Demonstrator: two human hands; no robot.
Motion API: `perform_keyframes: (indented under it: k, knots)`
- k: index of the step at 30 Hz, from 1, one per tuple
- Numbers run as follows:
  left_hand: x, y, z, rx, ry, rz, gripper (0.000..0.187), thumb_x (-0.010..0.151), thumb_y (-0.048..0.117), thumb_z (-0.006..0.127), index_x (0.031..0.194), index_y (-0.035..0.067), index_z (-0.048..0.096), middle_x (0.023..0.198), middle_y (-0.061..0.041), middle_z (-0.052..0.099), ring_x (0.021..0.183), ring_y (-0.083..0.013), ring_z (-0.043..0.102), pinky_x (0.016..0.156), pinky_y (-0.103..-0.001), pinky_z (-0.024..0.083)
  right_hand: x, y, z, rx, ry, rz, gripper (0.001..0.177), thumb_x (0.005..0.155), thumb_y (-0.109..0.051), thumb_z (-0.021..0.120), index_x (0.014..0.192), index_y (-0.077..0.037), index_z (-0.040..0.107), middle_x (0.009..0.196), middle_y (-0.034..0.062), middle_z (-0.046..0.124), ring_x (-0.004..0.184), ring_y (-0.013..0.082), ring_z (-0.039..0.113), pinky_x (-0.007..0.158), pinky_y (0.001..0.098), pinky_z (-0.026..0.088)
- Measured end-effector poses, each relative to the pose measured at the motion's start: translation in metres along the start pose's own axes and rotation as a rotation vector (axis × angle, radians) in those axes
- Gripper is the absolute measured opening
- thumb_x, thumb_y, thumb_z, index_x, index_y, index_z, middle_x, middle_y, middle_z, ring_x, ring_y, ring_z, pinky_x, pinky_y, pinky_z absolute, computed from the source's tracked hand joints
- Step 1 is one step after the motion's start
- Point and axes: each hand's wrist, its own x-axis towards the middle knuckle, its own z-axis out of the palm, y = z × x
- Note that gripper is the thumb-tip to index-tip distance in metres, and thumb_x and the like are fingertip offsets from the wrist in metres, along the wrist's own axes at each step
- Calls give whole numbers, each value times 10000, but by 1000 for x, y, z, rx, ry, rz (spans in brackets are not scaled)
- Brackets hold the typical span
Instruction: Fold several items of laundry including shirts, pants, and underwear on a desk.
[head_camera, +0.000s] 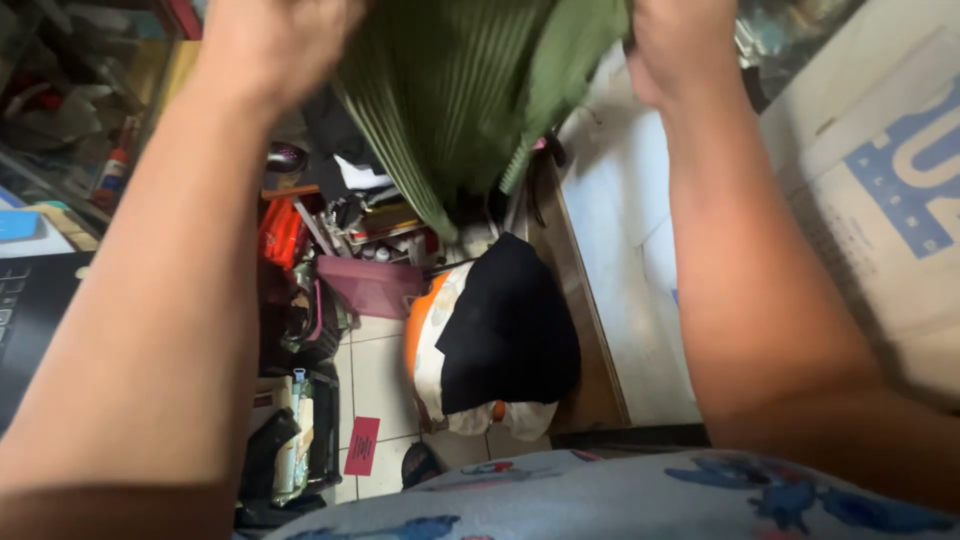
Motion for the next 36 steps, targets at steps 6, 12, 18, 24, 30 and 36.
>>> perform_keyframes:
  k: [6, 12, 18, 24, 30, 36]
  knots:
    - [-114, 116, 4, -720, -224, -236, 430, 839, 380, 876, 788, 42, 615, 776, -109, 635, 691, -220, 615, 637, -368, 521, -113, 66, -42, -132, -75, 337, 332, 828, -136, 794, 1136, -176, 677, 1052, 9, 699, 933, 151, 675, 759, 344, 566]
    - [-279, 211, 91, -1141, -804, -532, 319, 839, 344, 797, 1050, 121, 711, 890, -47, 747, 814, -162, 689, 776, -321, 560, -277, 172, -85, -226, -417, 870, 262, 813, -99, 767, 1057, -144, 685, 1136, 37, 664, 1157, 221, 574, 968, 373, 446]
    - [-328, 260, 96, -1069, -1330, -654, 242, 851, 280, 755, 1036, 131, 713, 860, -90, 746, 796, -204, 718, 749, -363, 580, -347, 192, -100, -275, -544, 1267, 295, 830, -121, 753, 1118, -156, 706, 1093, 76, 643, 992, 242, 533, 806, 380, 427]
    - [-350, 265, 123, -1197, -1321, -612, 336, 831, 360, 789, 1054, 116, 733, 955, -71, 762, 900, -183, 723, 818, -345, 567, -351, 216, -106, -95, -572, 1522, 358, 800, -138, 730, 1156, -132, 688, 1144, 76, 670, 1080, 254, 642, 854, 436, 559]
    - [-327, 207, 184, -1470, -1099, -865, 500, 796, 468, 748, 1148, 116, 702, 1095, -91, 757, 989, -193, 698, 860, -371, 576, -265, 212, -74, -519, -355, 1314, 460, 849, -225, 733, 1298, -210, 633, 1238, 86, 609, 1076, 290, 555, 851, 470, 491]
    - [-258, 150, 281, -1360, -646, -1270, 432, 963, 438, 777, 1019, 58, 580, 936, -126, 553, 783, -234, 498, 648, -411, 453, -169, 270, -58, -506, -150, 974, 612, 884, -340, 752, 1400, -108, 520, 1082, 155, 617, 883, 254, 530, 695, 427, 458]
